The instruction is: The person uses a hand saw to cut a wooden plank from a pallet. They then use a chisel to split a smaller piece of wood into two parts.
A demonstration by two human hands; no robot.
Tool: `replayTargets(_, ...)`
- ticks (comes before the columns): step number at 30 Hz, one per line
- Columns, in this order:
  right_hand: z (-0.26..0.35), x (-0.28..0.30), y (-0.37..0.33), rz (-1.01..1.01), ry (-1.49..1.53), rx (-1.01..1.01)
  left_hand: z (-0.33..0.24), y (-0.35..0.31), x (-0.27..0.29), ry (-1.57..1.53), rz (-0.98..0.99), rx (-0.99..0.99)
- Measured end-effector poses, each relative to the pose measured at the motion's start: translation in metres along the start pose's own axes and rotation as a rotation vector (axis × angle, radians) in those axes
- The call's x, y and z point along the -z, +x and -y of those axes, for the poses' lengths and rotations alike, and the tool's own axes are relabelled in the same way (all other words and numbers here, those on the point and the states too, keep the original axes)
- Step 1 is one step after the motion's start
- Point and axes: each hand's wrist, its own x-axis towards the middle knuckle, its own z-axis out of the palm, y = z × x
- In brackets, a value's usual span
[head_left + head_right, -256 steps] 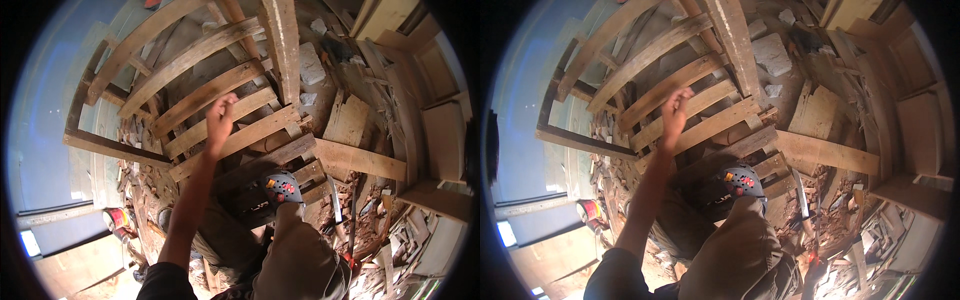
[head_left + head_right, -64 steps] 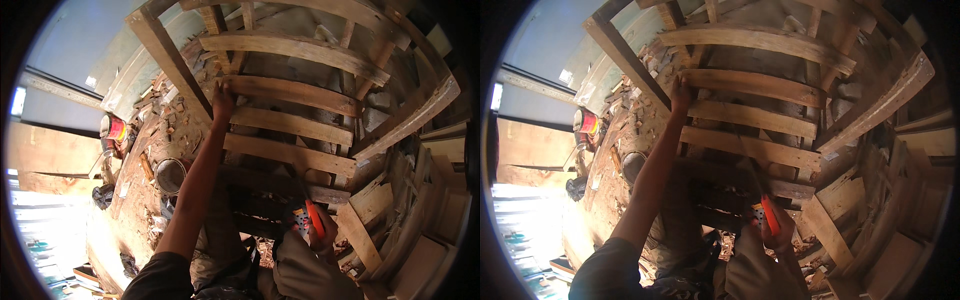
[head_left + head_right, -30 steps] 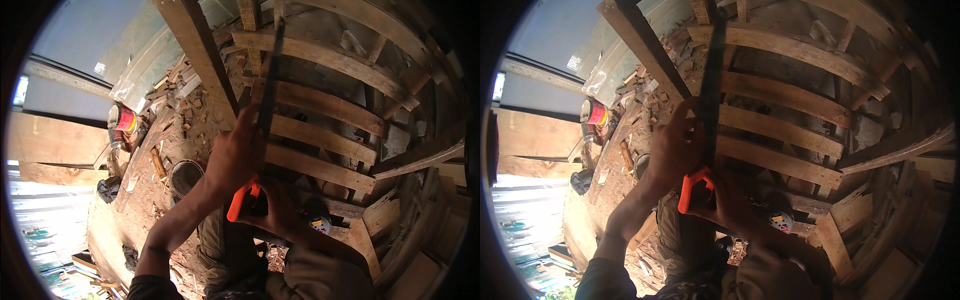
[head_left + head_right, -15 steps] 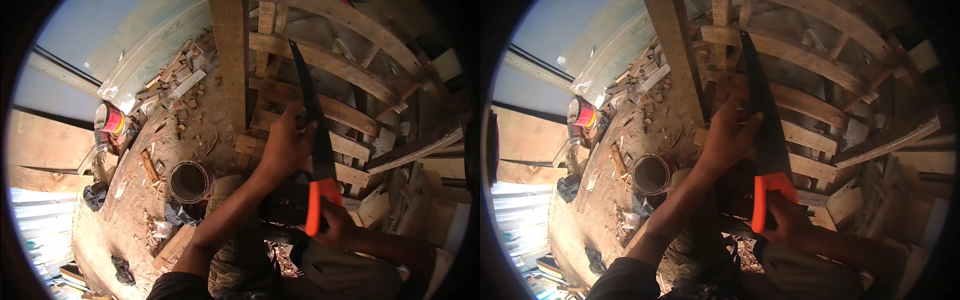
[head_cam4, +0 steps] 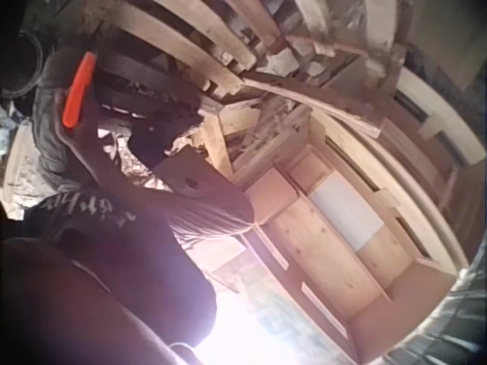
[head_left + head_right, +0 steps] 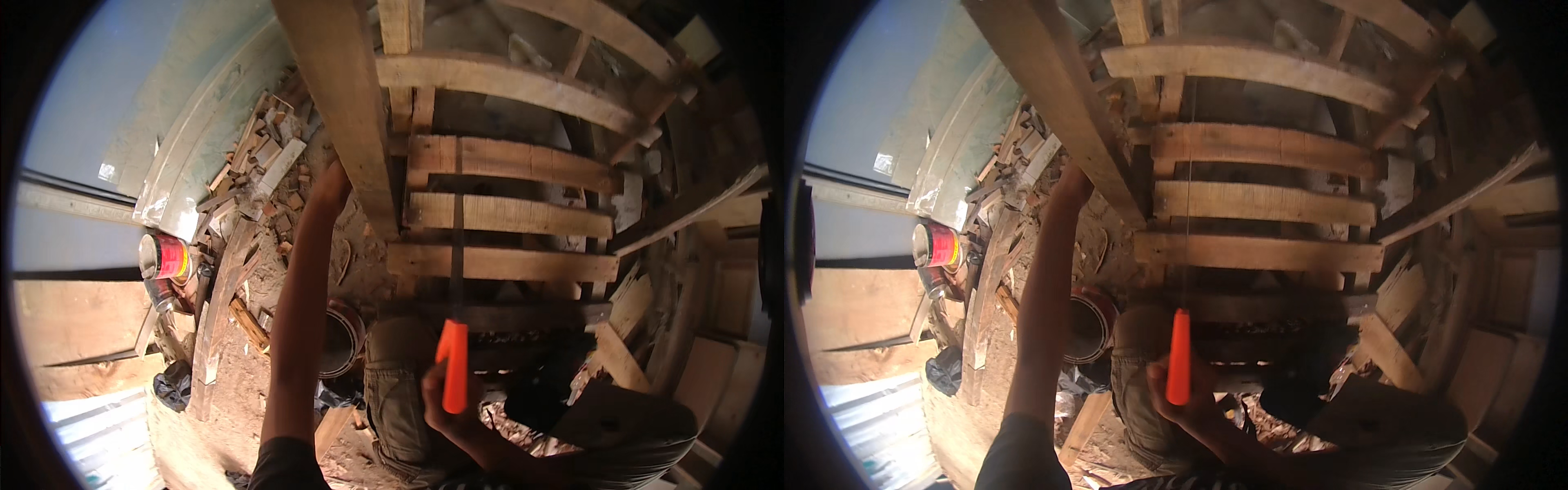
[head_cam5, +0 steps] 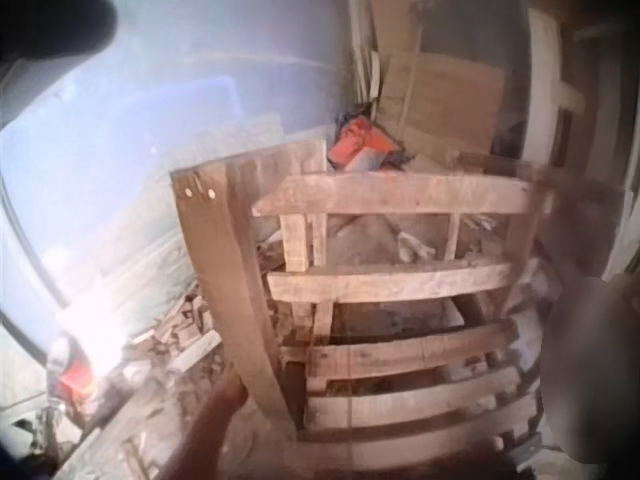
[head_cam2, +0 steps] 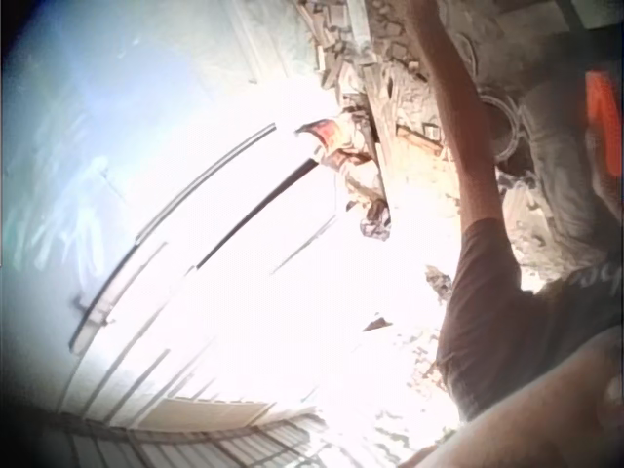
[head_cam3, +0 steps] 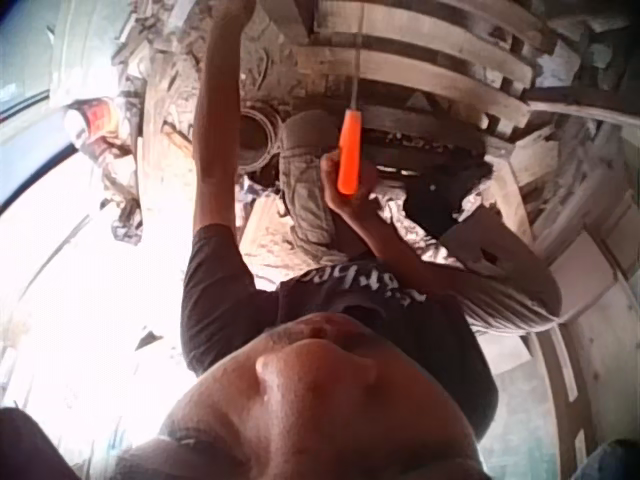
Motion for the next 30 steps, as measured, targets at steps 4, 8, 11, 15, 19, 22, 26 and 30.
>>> replayTargets(4,-0.024,-0.035,0.013,0.125,-0.037,0.060,-0.005,0.029,-0.041,0.093,0.039,0.328)
replayTargets(8,-0.016,-0.041,0.015,0.105,0.142,-0.048,-0.021,0.036,-0.052,0.417,0.107,0.208)
replayTargets(11,-0.021,-0.043,0.018,0.081,0.038,0.078,-0.019,0.040,-0.050,0.387,0.157,0.171)
replayTargets(15,-0.032,-0.046,0.030,-0.011,-0.212,0.398,-0.036,0.026,-0.057,0.319,0.140,0.206)
replayTargets(19,-0.030,-0.051,0.031,0.039,0.171,0.026,-0.041,0.017,-0.069,0.262,0.127,0.198)
replayTargets(22,-0.028,-0.051,0.040,0.094,0.215,-0.065,-0.050,0.008,-0.077,0.225,0.099,0.207)
replayTargets(26,-0.030,-0.050,0.052,0.084,0.231,-0.118,-0.062,-0.002,-0.095,0.189,0.066,0.257)
replayTargets(30,-0.033,-0.055,0.064,0.064,0.117,-0.032,-0.017,0.016,-0.072,0.226,0.076,0.200)
